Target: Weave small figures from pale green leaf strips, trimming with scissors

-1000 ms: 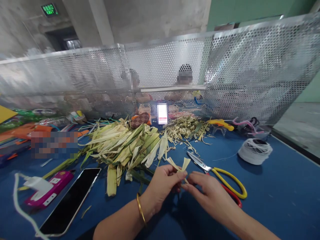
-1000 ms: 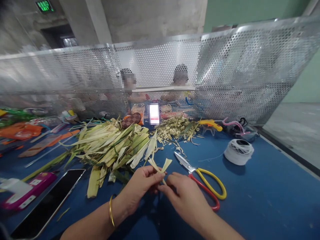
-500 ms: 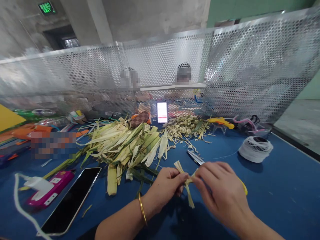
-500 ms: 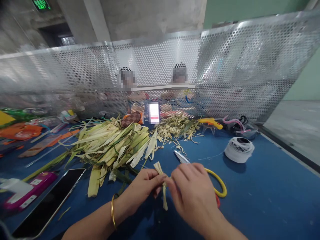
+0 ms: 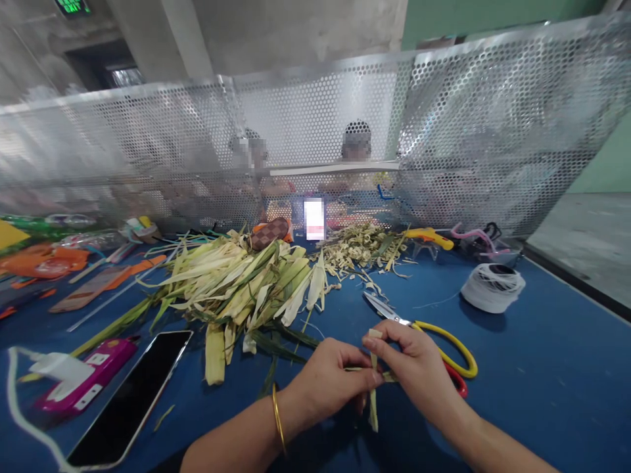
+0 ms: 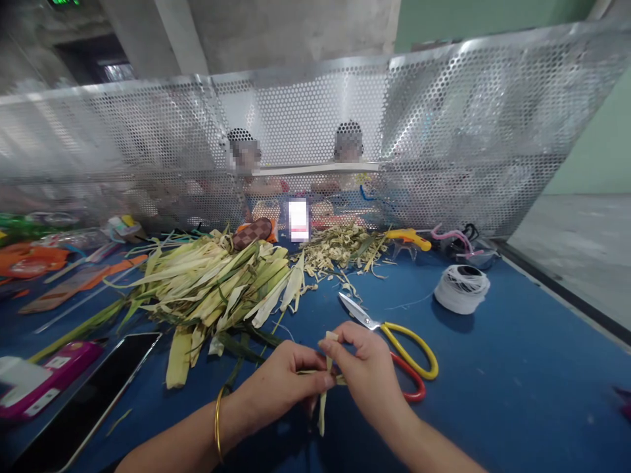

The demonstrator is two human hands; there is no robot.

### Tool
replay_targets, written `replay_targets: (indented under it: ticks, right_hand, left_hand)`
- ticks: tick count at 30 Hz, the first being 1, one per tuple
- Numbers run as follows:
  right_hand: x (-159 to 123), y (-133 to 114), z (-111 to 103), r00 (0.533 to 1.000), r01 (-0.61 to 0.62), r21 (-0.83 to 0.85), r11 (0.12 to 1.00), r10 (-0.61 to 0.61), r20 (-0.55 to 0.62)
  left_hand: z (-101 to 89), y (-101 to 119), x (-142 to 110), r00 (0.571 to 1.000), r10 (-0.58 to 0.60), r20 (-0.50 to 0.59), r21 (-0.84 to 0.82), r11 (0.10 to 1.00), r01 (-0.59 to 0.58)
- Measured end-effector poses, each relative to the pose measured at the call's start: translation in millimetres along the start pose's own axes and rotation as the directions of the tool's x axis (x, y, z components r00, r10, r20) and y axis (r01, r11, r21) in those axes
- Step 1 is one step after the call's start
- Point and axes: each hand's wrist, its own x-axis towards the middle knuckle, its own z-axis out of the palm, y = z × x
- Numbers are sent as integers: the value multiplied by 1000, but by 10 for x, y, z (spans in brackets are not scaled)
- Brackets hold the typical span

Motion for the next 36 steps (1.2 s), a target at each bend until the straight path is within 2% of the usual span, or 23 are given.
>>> replay_targets:
  ticks: [3, 7, 9, 11, 13, 15, 18, 22, 28, 32, 34, 36]
  right_hand:
    - [69, -3, -105, 998, 22, -27, 999, -24, -64]
    - [92, -47, -258, 953, 71, -180, 981, -120, -279]
    - [49, -77, -254, 951, 134, -295, 946, -206, -229]
    - [-12, -84, -179, 973, 186, -339, 922, -220, -63]
    - [-69, -57, -60, 985, 164, -313, 935, -141, 95]
    - [-109, -7, 57, 985, 91, -271, 958, -46, 169]
    - [-141, 52, 158, 984, 40, -191, 981, -6, 175]
    - [-167, 48, 160, 981, 79, -128, 989, -54, 188]
    - [-218, -9, 162, 959, 194, -223, 955, -137, 249]
    - [-224, -67, 112, 936, 302, -308, 902, -220, 275]
    - [-185, -84, 31, 942, 332, -368, 869, -282, 185]
    - [-115, -80, -64, 950, 280, -444, 851, -312, 1]
  left_hand:
    - [0, 29, 5, 999, -6, -52, -147, 989, -2]
    - [-31, 59, 31, 987, -24, -159, -386, 921, -40]
    - [-45, 52, 48, 977, -3, -213, -459, 883, -97]
    - [-43, 31, 65, 965, 40, -258, -500, 850, -168]
    - [-28, 5, 77, 957, 70, -283, -526, 823, -216]
    - [-11, -18, 83, 953, 79, -293, -532, 814, -231]
    - [2, -33, 78, 952, 75, -296, -517, 826, -226]
    - [10, -36, 55, 954, 73, -292, -524, 822, -223]
    - [40, -53, 56, 946, 45, -320, -550, 804, -224]
    - [-14, -7, 61, 953, -16, -303, -550, 819, -162]
    - [-61, 36, 50, 961, -46, -273, -557, 822, -119]
    - [-102, 70, 34, 977, -35, -210, -590, 801, -98]
